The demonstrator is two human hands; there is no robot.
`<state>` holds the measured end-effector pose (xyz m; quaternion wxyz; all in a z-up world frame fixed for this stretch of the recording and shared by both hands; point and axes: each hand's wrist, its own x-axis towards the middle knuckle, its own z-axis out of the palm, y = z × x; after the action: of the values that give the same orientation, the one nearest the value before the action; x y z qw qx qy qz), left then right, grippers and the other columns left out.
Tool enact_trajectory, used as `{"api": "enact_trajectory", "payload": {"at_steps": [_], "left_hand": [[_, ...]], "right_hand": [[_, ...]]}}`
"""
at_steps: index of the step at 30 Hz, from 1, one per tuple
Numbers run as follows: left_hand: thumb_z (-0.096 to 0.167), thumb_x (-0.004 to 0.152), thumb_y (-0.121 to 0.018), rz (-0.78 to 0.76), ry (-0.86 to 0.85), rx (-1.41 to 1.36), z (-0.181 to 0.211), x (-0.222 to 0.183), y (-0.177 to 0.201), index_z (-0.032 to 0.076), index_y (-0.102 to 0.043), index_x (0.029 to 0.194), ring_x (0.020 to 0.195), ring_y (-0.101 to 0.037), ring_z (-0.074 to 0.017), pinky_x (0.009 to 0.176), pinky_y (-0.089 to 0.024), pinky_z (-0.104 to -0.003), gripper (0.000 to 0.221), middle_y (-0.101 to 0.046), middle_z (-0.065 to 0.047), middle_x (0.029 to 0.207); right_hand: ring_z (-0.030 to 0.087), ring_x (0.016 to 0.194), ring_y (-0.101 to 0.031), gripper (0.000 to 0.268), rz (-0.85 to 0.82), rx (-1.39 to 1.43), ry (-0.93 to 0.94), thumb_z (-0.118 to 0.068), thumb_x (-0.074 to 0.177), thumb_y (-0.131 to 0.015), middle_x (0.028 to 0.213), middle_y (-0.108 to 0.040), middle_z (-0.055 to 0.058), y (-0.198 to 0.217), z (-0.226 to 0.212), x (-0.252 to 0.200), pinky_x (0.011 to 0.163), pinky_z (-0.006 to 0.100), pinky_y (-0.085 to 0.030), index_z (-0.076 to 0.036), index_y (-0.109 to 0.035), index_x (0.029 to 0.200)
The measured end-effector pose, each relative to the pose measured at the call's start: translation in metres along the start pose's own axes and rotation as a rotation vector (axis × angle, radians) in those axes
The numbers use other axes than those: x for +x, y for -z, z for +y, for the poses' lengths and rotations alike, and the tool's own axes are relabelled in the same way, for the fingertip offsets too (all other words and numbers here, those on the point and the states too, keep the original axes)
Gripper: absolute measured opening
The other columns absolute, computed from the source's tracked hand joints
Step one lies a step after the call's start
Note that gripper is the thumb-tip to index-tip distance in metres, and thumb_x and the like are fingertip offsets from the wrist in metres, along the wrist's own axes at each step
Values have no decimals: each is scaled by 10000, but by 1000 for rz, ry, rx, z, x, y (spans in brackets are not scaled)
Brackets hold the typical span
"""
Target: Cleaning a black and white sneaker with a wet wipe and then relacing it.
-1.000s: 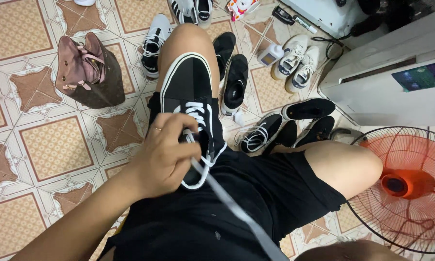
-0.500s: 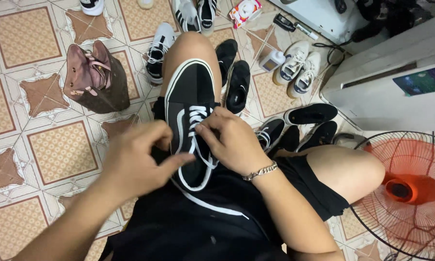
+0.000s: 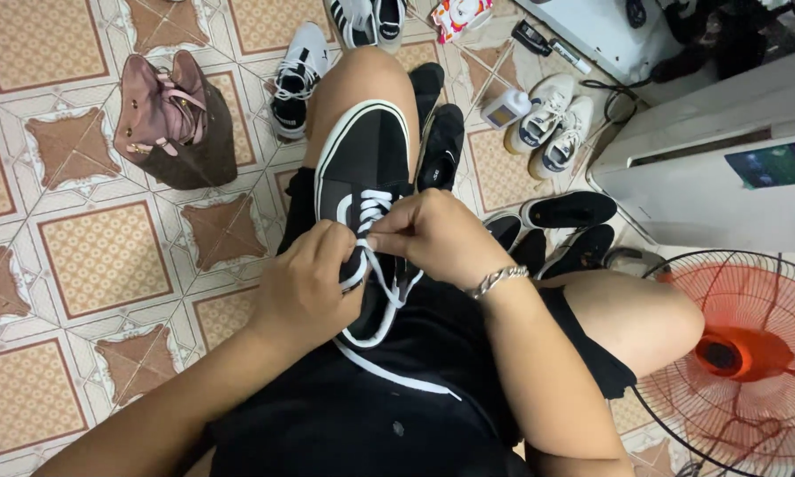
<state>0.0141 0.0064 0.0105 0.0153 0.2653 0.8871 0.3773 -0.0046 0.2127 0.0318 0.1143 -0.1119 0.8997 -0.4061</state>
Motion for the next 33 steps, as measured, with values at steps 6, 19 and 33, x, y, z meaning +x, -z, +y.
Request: {"api": "enact_trajectory", "payload": {"at_steps": [6, 19, 33], "left_hand": [[122, 836, -736, 30, -55, 29, -1, 1, -6, 44, -502, 912, 785, -674, -312, 644, -539, -416, 259, -586, -109, 847], [100, 729, -789, 150, -183, 10, -10, -5, -15, 17, -461, 1096, 949, -566, -376, 817, -470, -471, 499, -530, -173, 1051], [120, 756, -732, -229, -276, -433, 24, 41, 48, 62, -504, 989, 1209, -437, -338, 1098, -282, -428, 331, -475, -182, 1307]], "right_hand": [[130, 663, -658, 96, -136, 342, -204, -102, 814, -779, 722, -731, 60, -8, 7, 0, 647, 297, -551, -20, -776, 865], [124, 748, -516, 348, 24, 486, -334, -265, 1004, -650, 836, -566, 26, -11, 19, -12, 701, 290, -455, 24, -634, 810], [217, 625, -485, 508, 459, 982, 185, -297, 1109, -546, 625, -505, 74, 93, -27, -152, 658, 409, -364, 0, -519, 698]]}}
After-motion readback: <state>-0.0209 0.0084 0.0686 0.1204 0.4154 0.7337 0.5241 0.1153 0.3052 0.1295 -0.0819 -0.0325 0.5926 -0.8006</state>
